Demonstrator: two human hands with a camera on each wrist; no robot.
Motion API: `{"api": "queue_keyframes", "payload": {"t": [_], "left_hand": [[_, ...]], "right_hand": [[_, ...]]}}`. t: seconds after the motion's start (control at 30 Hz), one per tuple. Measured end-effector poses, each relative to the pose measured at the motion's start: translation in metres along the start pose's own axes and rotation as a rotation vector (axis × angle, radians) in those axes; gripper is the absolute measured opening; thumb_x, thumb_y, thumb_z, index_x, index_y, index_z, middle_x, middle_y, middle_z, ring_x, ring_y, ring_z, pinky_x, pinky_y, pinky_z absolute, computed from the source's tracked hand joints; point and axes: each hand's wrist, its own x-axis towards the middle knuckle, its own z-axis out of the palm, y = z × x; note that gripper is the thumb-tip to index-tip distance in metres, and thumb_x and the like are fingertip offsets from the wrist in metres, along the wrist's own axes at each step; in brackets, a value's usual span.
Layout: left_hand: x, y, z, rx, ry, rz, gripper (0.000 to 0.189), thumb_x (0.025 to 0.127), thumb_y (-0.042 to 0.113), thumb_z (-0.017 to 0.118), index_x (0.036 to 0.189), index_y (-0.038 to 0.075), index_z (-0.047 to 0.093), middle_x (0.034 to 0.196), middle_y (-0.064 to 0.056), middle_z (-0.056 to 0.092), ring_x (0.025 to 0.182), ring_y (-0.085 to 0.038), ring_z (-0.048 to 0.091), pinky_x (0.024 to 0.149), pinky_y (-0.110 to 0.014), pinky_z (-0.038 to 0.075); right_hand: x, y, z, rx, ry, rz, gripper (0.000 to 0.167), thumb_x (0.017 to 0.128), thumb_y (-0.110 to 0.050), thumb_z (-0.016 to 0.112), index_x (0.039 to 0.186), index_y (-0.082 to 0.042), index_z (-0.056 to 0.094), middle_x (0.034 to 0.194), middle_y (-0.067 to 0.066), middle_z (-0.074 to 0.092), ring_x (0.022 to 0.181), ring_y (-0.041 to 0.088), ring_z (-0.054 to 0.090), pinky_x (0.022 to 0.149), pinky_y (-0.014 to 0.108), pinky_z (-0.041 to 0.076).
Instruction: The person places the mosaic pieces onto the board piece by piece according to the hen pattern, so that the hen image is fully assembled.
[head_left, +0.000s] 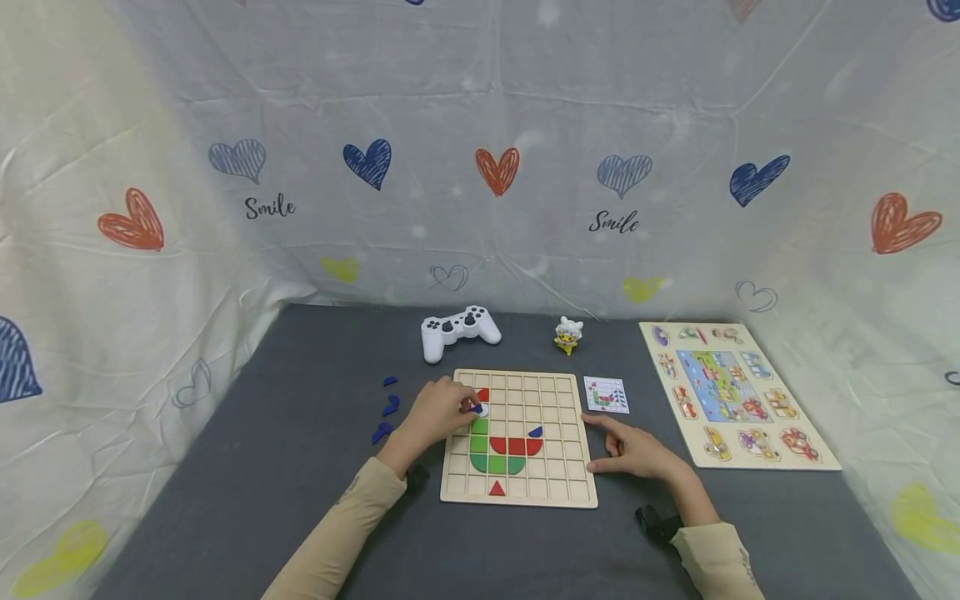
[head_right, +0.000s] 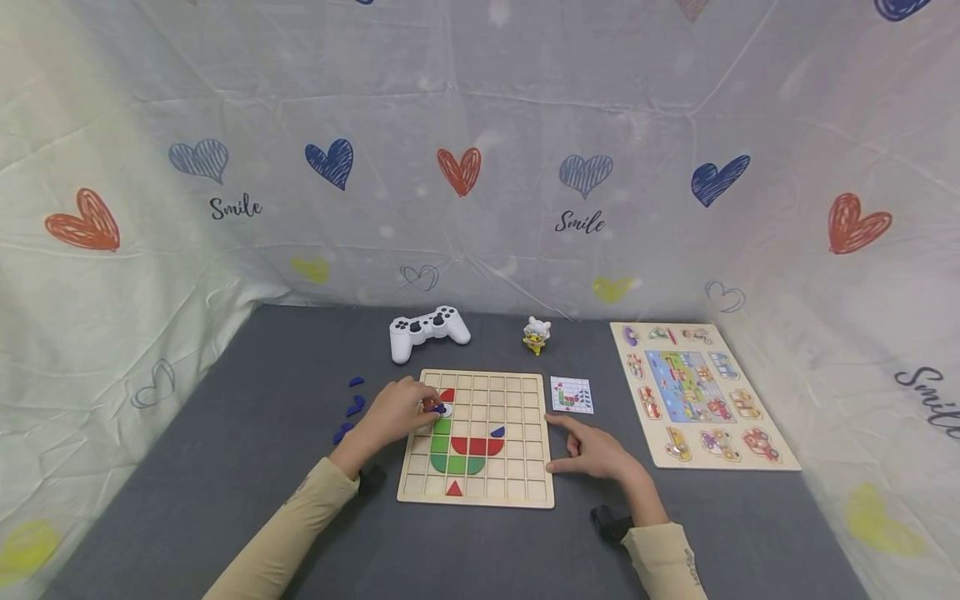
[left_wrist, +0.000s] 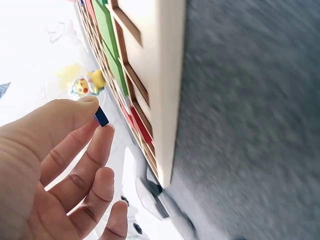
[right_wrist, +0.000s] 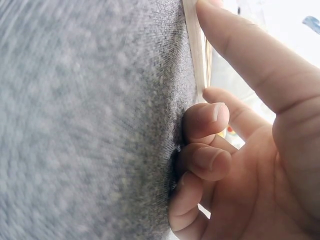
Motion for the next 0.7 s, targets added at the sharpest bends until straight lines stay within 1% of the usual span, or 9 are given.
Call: {"api": "queue_keyframes", "payload": {"t": [0.17,0.23,0.33,0.43,0.53,0.7], "left_hand": [[0.004,0.006,0.003,-0.011,0.002,0.040,0.013,0.080,0.027,0.072,0.089,0.018,0.072,0.063,0.008,0.055,0.065,-0.010,0.044,0.057,-0.027,0.034],[0.006,0.009,0.004,-0.013,0.002,0.053,0.013,0.080,0.026,0.072,0.090,0.018,0.072,0.064,0.008,0.057,0.065,-0.010,0.045,0.057,-0.026,0.035],[0.010,0.013,0.005,-0.018,-0.007,0.068,0.013,0.080,0.026,0.072,0.090,0.018,0.072,0.071,0.007,0.062,0.066,-0.010,0.046,0.059,-0.027,0.038],[0.014,0.017,0.007,-0.024,-0.030,0.071,0.012,0.080,0.027,0.072,0.090,0.019,0.071,0.074,0.007,0.064,0.068,-0.010,0.047,0.061,-0.027,0.039],[0.017,0.021,0.010,-0.027,-0.051,0.078,0.012,0.080,0.027,0.072,0.090,0.019,0.071,0.073,0.007,0.064,0.070,-0.011,0.049,0.060,-0.026,0.039],[0.024,0.026,0.014,-0.008,-0.086,0.075,0.013,0.080,0.028,0.072,0.091,0.021,0.071,0.071,0.010,0.061,0.071,-0.010,0.048,0.060,-0.026,0.038]], "right_hand": [[0.000,0.000,0.000,0.002,-0.001,0.000,0.076,0.076,-0.040,0.074,0.140,-0.016,0.040,0.065,-0.004,0.042,0.051,0.005,0.034,0.050,0.021,0.028],[0.000,0.000,0.000,0.002,0.000,0.003,0.076,0.076,-0.040,0.074,0.140,-0.016,0.040,0.064,-0.004,0.042,0.051,0.005,0.034,0.050,0.021,0.028],[0.000,0.000,0.000,0.003,-0.002,0.008,0.077,0.076,-0.040,0.074,0.140,-0.016,0.040,0.064,-0.004,0.042,0.051,0.005,0.034,0.050,0.021,0.028],[0.001,0.000,0.000,0.003,-0.004,0.011,0.077,0.076,-0.040,0.074,0.140,-0.017,0.040,0.063,-0.004,0.042,0.051,0.005,0.034,0.050,0.021,0.028],[0.001,0.000,0.000,0.005,-0.006,0.010,0.077,0.076,-0.040,0.074,0.140,-0.017,0.040,0.063,-0.004,0.042,0.051,0.005,0.034,0.050,0.021,0.028],[0.000,0.001,0.000,0.005,-0.005,0.011,0.077,0.076,-0.040,0.074,0.140,-0.016,0.040,0.064,-0.004,0.042,0.051,0.005,0.034,0.050,0.021,0.028]]}}
